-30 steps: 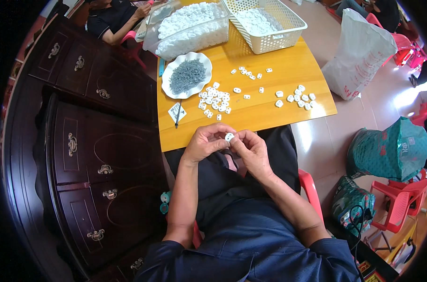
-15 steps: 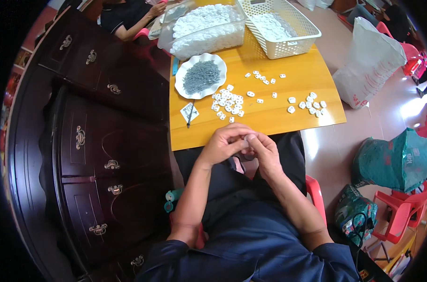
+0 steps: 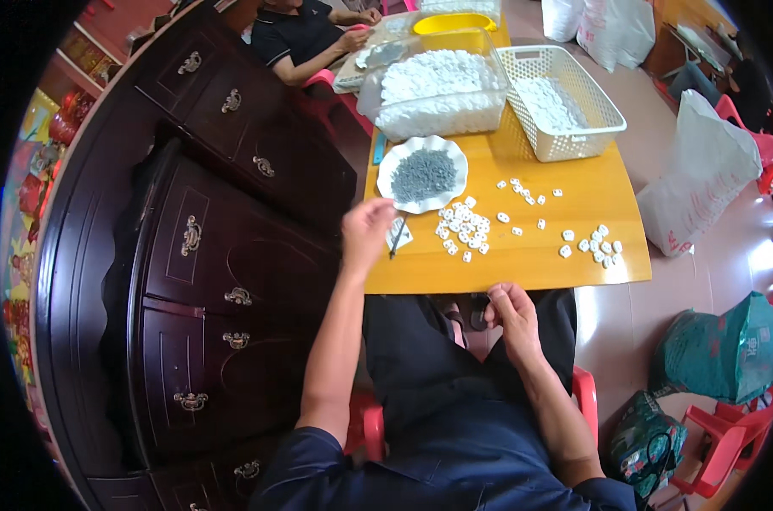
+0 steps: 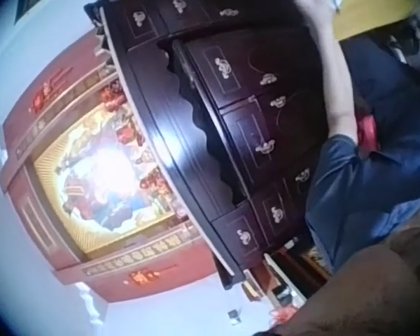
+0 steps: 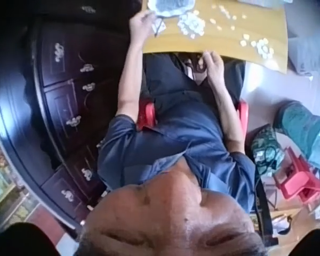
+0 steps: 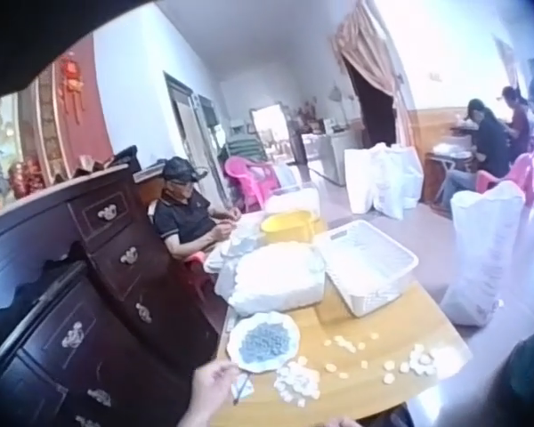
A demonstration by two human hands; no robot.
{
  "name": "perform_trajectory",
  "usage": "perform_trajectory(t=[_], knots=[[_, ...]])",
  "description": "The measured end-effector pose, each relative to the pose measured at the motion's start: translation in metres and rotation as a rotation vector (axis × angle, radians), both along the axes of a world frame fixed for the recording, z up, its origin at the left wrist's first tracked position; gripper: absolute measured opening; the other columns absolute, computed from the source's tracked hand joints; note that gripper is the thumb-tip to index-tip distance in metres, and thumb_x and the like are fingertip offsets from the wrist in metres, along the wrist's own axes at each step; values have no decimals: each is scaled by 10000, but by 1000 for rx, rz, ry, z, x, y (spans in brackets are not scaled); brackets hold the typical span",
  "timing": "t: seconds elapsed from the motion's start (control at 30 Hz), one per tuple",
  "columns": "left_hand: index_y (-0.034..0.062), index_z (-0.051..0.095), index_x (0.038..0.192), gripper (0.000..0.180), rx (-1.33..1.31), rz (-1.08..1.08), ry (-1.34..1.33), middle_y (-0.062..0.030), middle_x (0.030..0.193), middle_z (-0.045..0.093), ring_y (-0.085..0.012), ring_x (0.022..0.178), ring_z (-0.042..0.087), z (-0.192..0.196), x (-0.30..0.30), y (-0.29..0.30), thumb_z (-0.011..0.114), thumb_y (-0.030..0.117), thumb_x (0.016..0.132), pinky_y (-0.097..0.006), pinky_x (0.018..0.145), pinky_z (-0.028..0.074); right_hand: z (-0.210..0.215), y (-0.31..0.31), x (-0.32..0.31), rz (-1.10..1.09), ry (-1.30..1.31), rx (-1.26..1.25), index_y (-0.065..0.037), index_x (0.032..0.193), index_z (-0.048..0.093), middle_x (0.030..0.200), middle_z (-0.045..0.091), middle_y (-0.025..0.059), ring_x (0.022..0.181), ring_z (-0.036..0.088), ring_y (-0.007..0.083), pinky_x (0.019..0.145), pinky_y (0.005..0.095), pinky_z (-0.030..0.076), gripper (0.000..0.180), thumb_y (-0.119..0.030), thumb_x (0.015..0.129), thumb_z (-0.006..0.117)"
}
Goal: Assembling small plastic hardware components by inserting pins into connectors.
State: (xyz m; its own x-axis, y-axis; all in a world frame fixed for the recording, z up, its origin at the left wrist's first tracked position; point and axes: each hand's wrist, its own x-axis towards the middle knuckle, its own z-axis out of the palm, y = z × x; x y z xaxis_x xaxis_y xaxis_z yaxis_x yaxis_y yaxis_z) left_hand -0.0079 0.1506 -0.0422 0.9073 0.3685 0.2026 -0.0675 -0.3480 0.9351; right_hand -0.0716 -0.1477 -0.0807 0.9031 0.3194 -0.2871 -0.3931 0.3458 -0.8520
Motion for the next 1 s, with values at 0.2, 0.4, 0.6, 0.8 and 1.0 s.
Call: perform_trajectory(t=[0.2,0.4,0.6,0.8,1.0], knots=[[-10,731,1050,290,434,292,-4,-105,898,751,-180,809,709,-14,89,91,743,221,875,-315,765,551,-11,-2,-9,131,-79,-45,-51,1078,620,726,597,-8,637,555,68,620,218,452,186,-211,1070,525],[39,711,1160,570,546,333,200,-180,1055,741,-338,997,710,-26,162,123,767,472,795,-422,865,550,-16,-8,-9,209,23,-13,-47,1056,602,757,637,26,651,605,102,629,232,497,210,-233,1081,510],[3,735,1037,476,586,231,377,-184,984,742,-310,921,715,-57,187,137,780,420,812,-412,809,541,-27,-9,-11,225,140,24,-47,1082,593,896,697,60,711,645,118,641,240,531,181,-201,1083,499],[19,721,923,132,-16,233,335,-6,724,618,-91,560,547,-55,152,161,722,132,855,-252,466,431,-29,-10,-5,219,121,40,-58,1040,628,801,618,10,667,578,100,642,224,488,180,-200,1072,523],[21,670,1088,186,-354,126,122,-3,823,639,-51,613,559,5,39,123,657,94,918,-196,544,445,-15,-2,-5,229,58,5,-56,978,611,760,544,-22,661,495,71,619,216,428,213,-199,1080,491]])
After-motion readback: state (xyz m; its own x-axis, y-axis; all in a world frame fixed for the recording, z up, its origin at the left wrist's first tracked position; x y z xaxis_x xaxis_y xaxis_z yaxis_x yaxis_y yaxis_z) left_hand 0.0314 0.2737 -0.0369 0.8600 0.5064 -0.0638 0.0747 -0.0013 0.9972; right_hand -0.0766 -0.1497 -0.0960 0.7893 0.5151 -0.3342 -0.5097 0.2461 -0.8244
